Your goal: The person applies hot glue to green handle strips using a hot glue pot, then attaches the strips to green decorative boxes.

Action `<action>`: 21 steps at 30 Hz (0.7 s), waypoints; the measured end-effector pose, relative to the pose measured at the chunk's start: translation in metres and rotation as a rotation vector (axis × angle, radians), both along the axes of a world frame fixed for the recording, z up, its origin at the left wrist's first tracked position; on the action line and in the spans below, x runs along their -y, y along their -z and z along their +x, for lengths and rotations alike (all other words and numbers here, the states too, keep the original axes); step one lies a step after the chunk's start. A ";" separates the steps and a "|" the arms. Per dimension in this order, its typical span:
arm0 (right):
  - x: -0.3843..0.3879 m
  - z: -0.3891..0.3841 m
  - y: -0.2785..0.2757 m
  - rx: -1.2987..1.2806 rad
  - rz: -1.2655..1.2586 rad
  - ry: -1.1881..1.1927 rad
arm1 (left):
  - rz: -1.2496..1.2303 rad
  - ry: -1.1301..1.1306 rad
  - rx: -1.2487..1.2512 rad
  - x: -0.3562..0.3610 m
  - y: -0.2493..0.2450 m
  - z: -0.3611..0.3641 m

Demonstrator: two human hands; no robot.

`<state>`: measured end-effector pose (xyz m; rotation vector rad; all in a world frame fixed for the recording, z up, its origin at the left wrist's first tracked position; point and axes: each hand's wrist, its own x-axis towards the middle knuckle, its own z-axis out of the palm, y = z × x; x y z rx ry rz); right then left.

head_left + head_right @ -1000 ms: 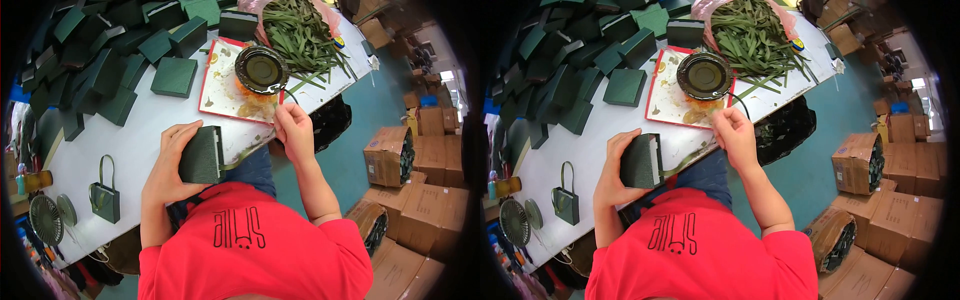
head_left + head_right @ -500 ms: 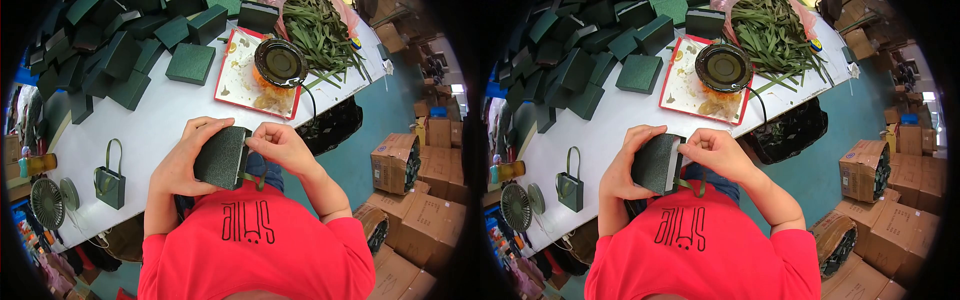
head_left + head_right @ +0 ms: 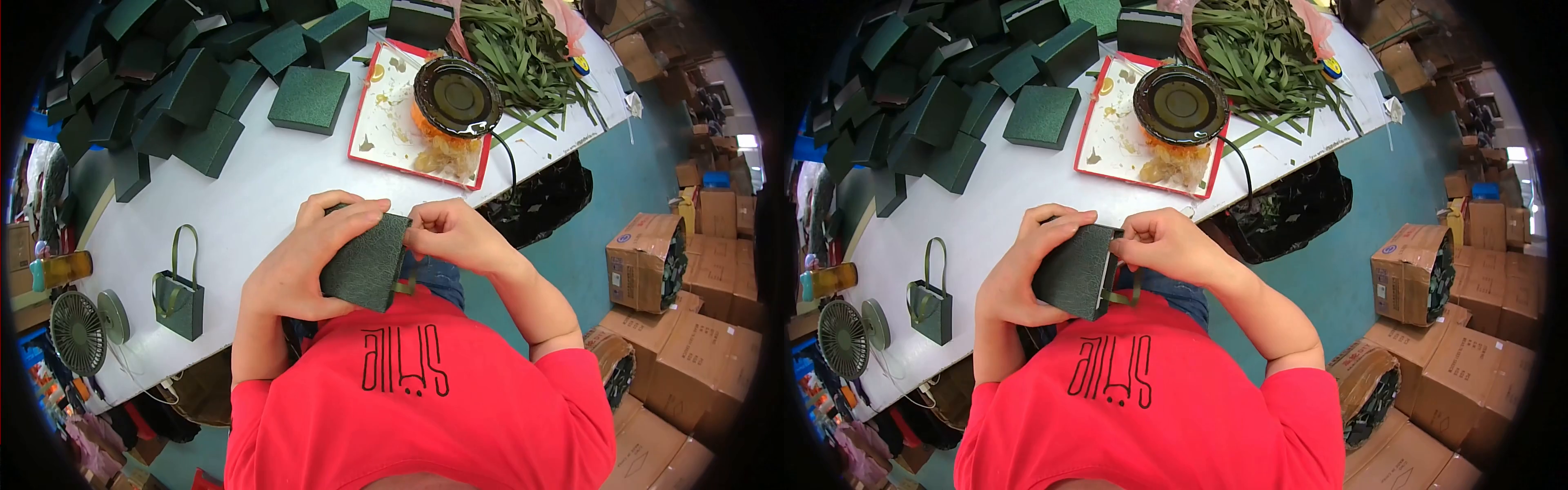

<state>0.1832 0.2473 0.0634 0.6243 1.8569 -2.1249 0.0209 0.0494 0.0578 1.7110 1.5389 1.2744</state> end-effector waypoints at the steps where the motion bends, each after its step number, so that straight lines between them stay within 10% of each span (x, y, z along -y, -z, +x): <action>1: 0.000 0.002 0.009 -0.030 0.003 0.005 | -0.002 0.009 -0.031 -0.001 0.000 0.000; 7: -0.005 -0.001 0.005 -0.010 -0.064 0.011 | -0.017 -0.067 -0.027 0.001 0.001 0.000; 15: -0.006 0.010 0.026 -0.381 -0.054 0.773 | 0.048 -0.120 -0.002 0.004 0.006 -0.003; 21: 0.009 0.007 0.019 -0.336 0.078 0.762 | 0.039 -0.100 -0.011 0.002 0.003 -0.002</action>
